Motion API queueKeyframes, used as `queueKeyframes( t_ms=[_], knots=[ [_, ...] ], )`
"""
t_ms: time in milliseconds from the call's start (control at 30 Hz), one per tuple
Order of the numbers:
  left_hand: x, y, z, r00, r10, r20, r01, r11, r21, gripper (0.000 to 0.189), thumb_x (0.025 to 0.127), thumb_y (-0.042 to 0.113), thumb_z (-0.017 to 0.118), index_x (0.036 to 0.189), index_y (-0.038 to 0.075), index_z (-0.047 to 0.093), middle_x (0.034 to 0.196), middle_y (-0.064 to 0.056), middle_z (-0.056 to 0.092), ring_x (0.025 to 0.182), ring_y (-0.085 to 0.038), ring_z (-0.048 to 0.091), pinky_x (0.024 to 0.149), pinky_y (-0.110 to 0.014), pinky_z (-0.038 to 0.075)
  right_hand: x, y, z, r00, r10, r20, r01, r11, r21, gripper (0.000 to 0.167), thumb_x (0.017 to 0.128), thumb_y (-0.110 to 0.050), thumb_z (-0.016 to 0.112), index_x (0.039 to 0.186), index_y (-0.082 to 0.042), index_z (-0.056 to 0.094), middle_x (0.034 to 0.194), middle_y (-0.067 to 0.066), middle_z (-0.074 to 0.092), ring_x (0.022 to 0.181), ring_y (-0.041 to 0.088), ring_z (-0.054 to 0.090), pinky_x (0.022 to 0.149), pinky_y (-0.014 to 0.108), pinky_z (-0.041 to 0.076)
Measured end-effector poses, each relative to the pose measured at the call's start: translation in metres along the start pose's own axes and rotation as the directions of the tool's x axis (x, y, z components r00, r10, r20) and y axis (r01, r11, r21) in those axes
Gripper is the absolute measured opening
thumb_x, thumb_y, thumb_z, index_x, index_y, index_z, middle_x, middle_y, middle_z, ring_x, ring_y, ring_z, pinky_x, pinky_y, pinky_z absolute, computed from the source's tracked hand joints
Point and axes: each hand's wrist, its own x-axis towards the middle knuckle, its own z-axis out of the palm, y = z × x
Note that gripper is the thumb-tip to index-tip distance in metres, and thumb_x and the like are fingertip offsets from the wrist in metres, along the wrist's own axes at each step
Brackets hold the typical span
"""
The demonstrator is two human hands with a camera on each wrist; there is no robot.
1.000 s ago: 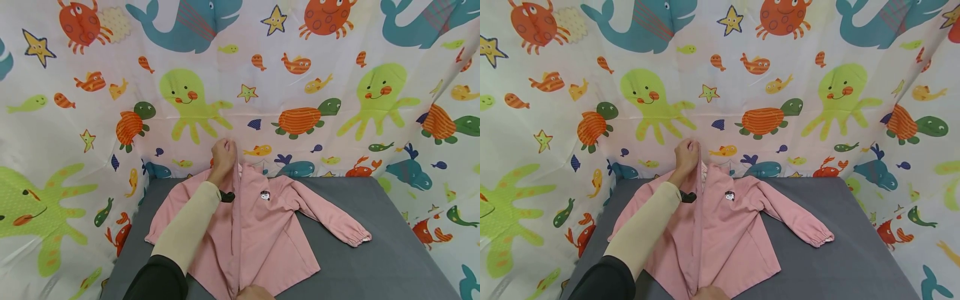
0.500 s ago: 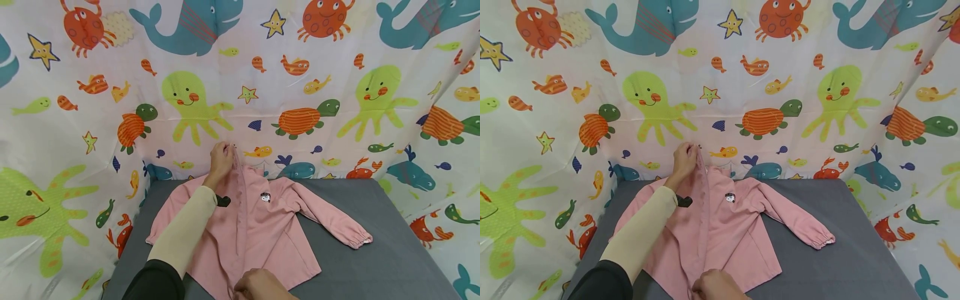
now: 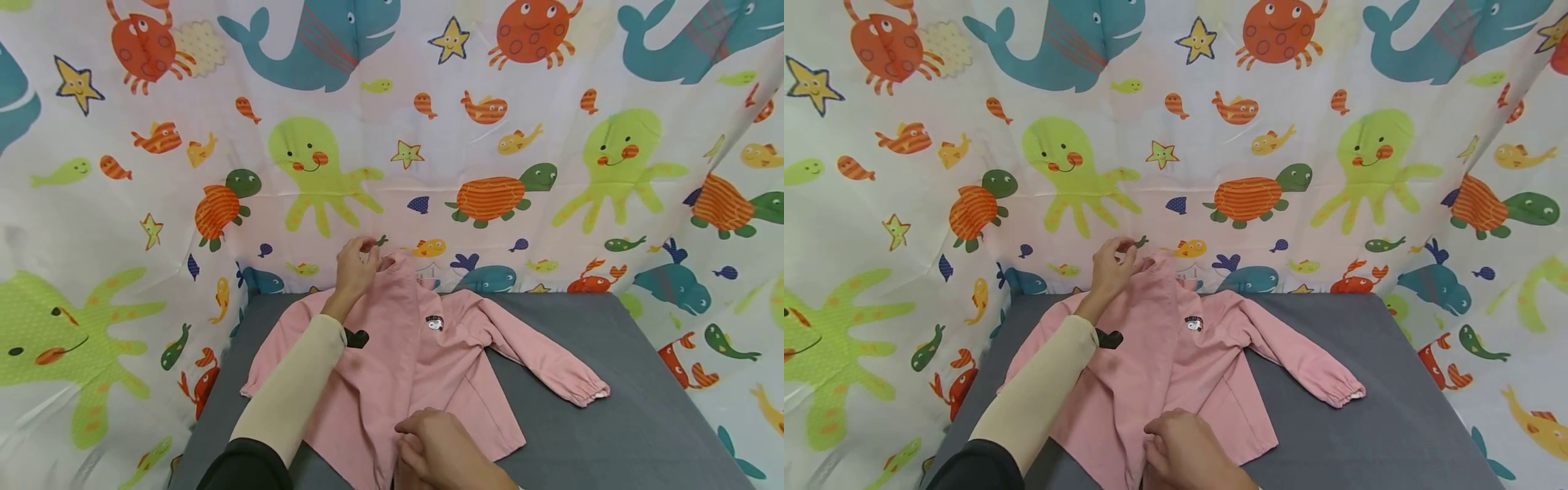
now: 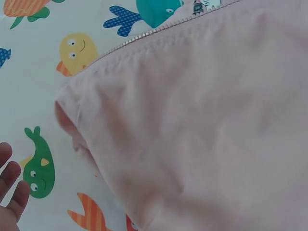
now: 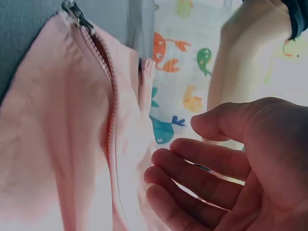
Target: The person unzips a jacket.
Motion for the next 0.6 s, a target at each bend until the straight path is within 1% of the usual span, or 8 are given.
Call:
queueKeyframes(
  t_ms=[100,167,300,467,533,600],
  knots=[
    [-0.006,0.0,-0.006,1.0,0.023,0.002,-0.023,1.0,-0.017,0.034,0.107,0.019,0.065,0.133,-0.002,0.073,0.124,-0.017,0.073,0.12,-0.036,0.066,0.103,-0.053,0.056,0.003,0.001,-0.005,0.999,0.031,-0.01,-0.031,1.0,0.003,0.017,0.093,-0.012,0.075,0.106,-0.009,0.085,0.098,-0.002,0.082,0.091,0.011,0.076,0.077,0.031,0.062],
    [-0.011,0.0,-0.008,0.999,0.033,0.014,-0.033,0.999,-0.015,0.035,0.107,0.018,0.065,0.134,-0.002,0.072,0.124,-0.019,0.074,0.119,-0.038,0.067,0.1,-0.054,0.059,0.005,0.002,-0.009,0.999,0.041,-0.027,-0.041,0.999,0.0,0.018,0.092,-0.011,0.075,0.107,-0.009,0.085,0.1,-0.001,0.082,0.093,0.013,0.076,0.078,0.033,0.063],
    [-0.02,0.0,-0.014,0.998,0.053,0.035,-0.053,0.998,0.013,0.036,0.108,0.023,0.066,0.134,-0.001,0.073,0.125,-0.018,0.074,0.118,-0.04,0.069,0.101,-0.054,0.06,0.008,0.007,-0.012,0.996,0.047,-0.079,-0.049,0.998,-0.025,0.018,0.092,-0.011,0.074,0.107,-0.008,0.085,0.102,-0.001,0.082,0.095,0.015,0.077,0.08,0.035,0.063],
    [-0.034,0.006,-0.021,0.996,0.076,0.051,-0.077,0.997,0.021,0.037,0.108,0.03,0.068,0.134,0.004,0.075,0.129,-0.016,0.075,0.12,-0.041,0.07,0.097,-0.052,0.063,0.013,0.017,-0.015,0.991,0.09,-0.103,-0.096,0.994,-0.051,0.02,0.092,-0.012,0.076,0.11,-0.008,0.084,0.105,0.0,0.082,0.099,0.019,0.077,0.083,0.039,0.063],
    [-0.04,0.008,-0.024,0.994,0.089,0.06,-0.091,0.995,0.03,0.036,0.108,0.029,0.069,0.133,0.004,0.075,0.129,-0.016,0.076,0.12,-0.039,0.07,0.098,-0.052,0.062,0.016,0.02,-0.017,0.988,0.109,-0.111,-0.115,0.992,-0.054,0.021,0.091,-0.012,0.078,0.111,-0.008,0.084,0.106,0.002,0.082,0.1,0.021,0.078,0.083,0.041,0.063],
    [-0.046,0.01,-0.026,0.992,0.1,0.072,-0.104,0.993,0.048,0.035,0.107,0.024,0.069,0.134,0.003,0.075,0.13,-0.017,0.076,0.12,-0.039,0.071,0.102,-0.053,0.059,0.018,0.023,-0.019,0.985,0.129,-0.116,-0.135,0.99,-0.048,0.022,0.091,-0.012,0.078,0.112,-0.007,0.084,0.107,0.003,0.083,0.101,0.023,0.078,0.084,0.043,0.064]
  ],
)
